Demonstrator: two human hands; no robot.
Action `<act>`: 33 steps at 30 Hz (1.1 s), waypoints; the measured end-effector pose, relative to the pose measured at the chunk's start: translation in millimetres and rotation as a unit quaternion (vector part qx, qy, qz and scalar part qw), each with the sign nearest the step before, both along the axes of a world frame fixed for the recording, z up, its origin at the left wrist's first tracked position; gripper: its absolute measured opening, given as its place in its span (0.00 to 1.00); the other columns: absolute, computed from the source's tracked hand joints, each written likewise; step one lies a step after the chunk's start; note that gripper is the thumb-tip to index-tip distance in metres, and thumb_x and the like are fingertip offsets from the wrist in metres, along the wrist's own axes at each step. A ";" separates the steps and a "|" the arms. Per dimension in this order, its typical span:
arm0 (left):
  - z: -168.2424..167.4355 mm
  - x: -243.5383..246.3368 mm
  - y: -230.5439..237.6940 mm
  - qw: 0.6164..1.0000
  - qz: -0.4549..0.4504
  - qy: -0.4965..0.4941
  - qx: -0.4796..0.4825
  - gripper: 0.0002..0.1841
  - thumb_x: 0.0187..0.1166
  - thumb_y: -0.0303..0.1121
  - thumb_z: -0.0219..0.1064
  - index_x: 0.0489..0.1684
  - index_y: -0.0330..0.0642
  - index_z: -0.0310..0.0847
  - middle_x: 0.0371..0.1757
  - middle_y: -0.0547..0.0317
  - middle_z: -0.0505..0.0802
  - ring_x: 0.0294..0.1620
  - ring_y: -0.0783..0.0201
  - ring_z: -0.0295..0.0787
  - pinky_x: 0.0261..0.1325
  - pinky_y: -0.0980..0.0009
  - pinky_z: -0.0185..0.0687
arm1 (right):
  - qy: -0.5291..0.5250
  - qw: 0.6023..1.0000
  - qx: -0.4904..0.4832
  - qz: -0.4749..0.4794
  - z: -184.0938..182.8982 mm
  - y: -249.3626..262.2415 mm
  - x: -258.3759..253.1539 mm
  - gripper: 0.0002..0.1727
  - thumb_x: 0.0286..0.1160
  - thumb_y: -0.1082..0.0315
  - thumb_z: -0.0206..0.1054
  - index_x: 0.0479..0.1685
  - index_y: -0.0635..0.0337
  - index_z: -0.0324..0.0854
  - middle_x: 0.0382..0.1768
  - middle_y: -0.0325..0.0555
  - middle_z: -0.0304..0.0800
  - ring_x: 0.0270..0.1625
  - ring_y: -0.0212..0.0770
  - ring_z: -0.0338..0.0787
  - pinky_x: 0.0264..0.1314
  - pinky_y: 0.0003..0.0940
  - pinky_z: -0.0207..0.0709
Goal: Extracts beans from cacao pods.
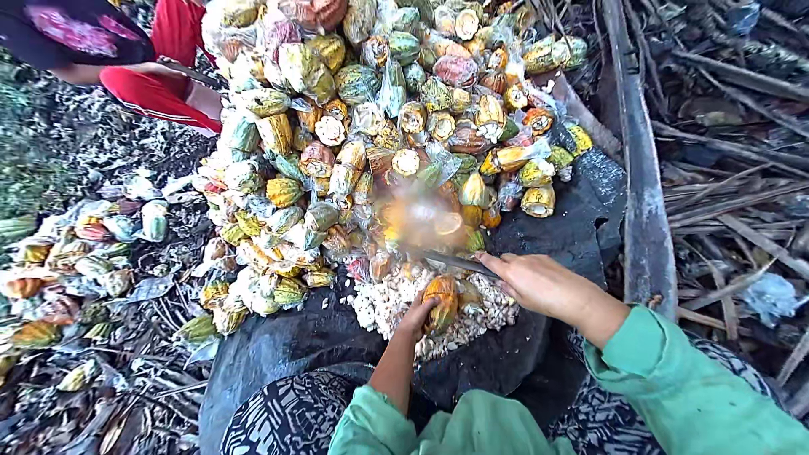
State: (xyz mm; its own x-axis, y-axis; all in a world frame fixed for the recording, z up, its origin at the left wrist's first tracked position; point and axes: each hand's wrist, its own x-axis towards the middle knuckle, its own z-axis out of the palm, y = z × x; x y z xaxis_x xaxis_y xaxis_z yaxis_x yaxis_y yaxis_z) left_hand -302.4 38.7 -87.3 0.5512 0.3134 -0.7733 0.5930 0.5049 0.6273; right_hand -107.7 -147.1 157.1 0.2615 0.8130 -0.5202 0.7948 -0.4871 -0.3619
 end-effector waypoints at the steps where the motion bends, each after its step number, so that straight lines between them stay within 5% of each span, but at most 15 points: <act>1: 10.5 -6.5 -2.9 0.998 0.045 -0.045 -0.027 0.38 0.84 0.40 0.61 0.93 0.49 0.44 0.65 0.36 0.85 0.58 0.48 0.87 0.59 0.50 0.85 | -0.004 1.000 0.014 -0.010 0.7 1.3 -0.4 0.34 0.90 0.64 0.55 0.94 0.52 0.52 0.67 0.66 0.83 0.63 0.67 0.88 0.65 0.62 0.78; 6: 92.0 -13.2 0.4 0.947 0.177 -0.265 0.030 0.74 0.43 0.57 0.85 0.93 0.46 0.28 0.65 0.48 0.87 0.57 0.61 0.91 0.57 0.59 0.91 | -0.013 0.981 0.175 -0.085 5.5 -0.4 -7.7 0.32 0.91 0.61 0.55 0.93 0.57 0.55 0.70 0.64 0.83 0.66 0.63 0.88 0.71 0.59 0.77; 8: 133.0 -14.2 15.8 0.905 0.208 -0.361 0.089 0.80 0.38 0.68 0.87 0.93 0.45 0.28 0.72 0.49 0.83 0.64 0.60 0.88 0.62 0.57 0.89 | 0.003 0.957 0.272 -0.102 1.5 -3.6 -10.9 0.32 0.90 0.61 0.53 0.92 0.61 0.56 0.71 0.63 0.83 0.67 0.60 0.88 0.73 0.57 0.78; 10: 173.8 -16.9 39.1 0.868 0.211 -0.425 0.145 0.80 0.39 0.76 0.81 0.92 0.44 0.29 0.77 0.50 0.80 0.70 0.58 0.85 0.65 0.55 0.87 | 0.029 0.930 0.354 -0.097 -4.8 -5.0 -14.5 0.33 0.90 0.60 0.52 0.92 0.63 0.55 0.65 0.63 0.88 0.58 0.59 0.93 0.66 0.56 0.83; 14: 209.9 -25.8 73.4 0.880 0.166 -0.372 0.246 0.81 0.38 0.78 0.80 0.89 0.33 0.33 0.66 0.50 0.85 0.60 0.63 0.89 0.62 0.61 0.90 | 0.151 0.920 0.355 -0.068 -14.1 -2.2 -28.7 0.34 0.91 0.62 0.49 0.95 0.56 0.49 0.56 0.60 0.89 0.33 0.45 0.88 0.45 0.45 0.86; 16: 206.2 -19.8 71.3 0.904 0.154 -0.331 0.223 0.72 0.46 0.70 0.82 0.87 0.32 0.40 0.60 0.50 0.88 0.53 0.62 0.92 0.55 0.61 0.93 | 0.184 0.927 0.323 -0.050 -16.2 1.8 -39.7 0.34 0.90 0.63 0.48 0.96 0.54 0.48 0.50 0.61 0.89 0.28 0.45 0.85 0.39 0.46 0.84; 17: 196.7 -14.7 65.3 0.914 0.164 -0.324 0.181 0.61 0.59 0.61 0.76 0.88 0.35 0.41 0.59 0.47 0.88 0.52 0.59 0.92 0.53 0.58 0.92 | 0.193 0.932 0.306 -0.040 -17.8 3.3 -45.1 0.34 0.91 0.64 0.48 0.96 0.53 0.47 0.50 0.62 0.89 0.30 0.48 0.86 0.41 0.48 0.84; 19: 175.0 -1.7 39.5 0.924 0.222 -0.299 0.084 0.31 0.86 0.50 0.47 0.82 0.39 0.52 0.56 0.46 0.88 0.49 0.57 0.90 0.47 0.57 0.88 | 0.200 0.941 0.271 -0.026 -19.7 6.1 -53.9 0.35 0.92 0.65 0.48 0.97 0.53 0.44 0.53 0.64 0.88 0.32 0.50 0.88 0.45 0.50 0.84; 20: 165.5 5.2 23.4 0.927 0.252 -0.275 0.031 0.28 0.92 0.52 0.36 0.77 0.40 0.60 0.52 0.47 0.89 0.46 0.57 0.90 0.46 0.57 0.88 | 0.203 0.947 0.250 -0.021 -20.5 8.4 -57.6 0.34 0.92 0.65 0.48 0.97 0.53 0.43 0.56 0.65 0.88 0.34 0.51 0.89 0.46 0.50 0.84; 23: 132.9 17.4 -19.5 0.909 0.296 -0.258 -0.138 0.41 0.87 0.68 0.24 0.75 0.43 0.66 0.51 0.45 0.91 0.47 0.52 0.90 0.47 0.53 0.87 | 0.185 0.971 0.153 0.012 -26.2 13.4 -70.0 0.35 0.93 0.66 0.48 0.97 0.51 0.41 0.62 0.69 0.86 0.53 0.63 0.91 0.64 0.60 0.80; 25: 121.6 27.2 -38.9 0.889 0.332 -0.252 -0.188 0.37 0.87 0.67 0.30 0.59 0.45 0.74 0.39 0.49 0.92 0.38 0.54 0.92 0.39 0.56 0.89 | 0.164 0.978 0.117 0.046 -30.7 10.1 -74.1 0.35 0.92 0.68 0.48 0.97 0.51 0.41 0.62 0.71 0.86 0.61 0.68 0.89 0.71 0.63 0.74; 28: 121.6 36.9 -41.5 0.895 0.319 -0.252 -0.186 0.35 0.88 0.65 0.32 0.58 0.44 0.73 0.37 0.50 0.91 0.36 0.56 0.91 0.39 0.57 0.89 | 0.150 0.979 0.130 0.037 -22.0 0.1 -68.6 0.34 0.93 0.66 0.47 0.97 0.50 0.42 0.58 0.70 0.88 0.59 0.67 0.90 0.69 0.63 0.76; 33: 120.6 48.8 -22.2 0.890 0.301 -0.325 -0.106 0.38 0.80 0.73 0.46 0.68 0.51 0.76 0.50 0.52 0.93 0.49 0.57 0.93 0.49 0.57 0.91 | 0.164 0.944 0.280 -0.057 -15.6 -17.6 -43.1 0.33 0.92 0.62 0.45 0.96 0.50 0.48 0.35 0.55 0.86 0.27 0.47 0.85 0.39 0.48 0.85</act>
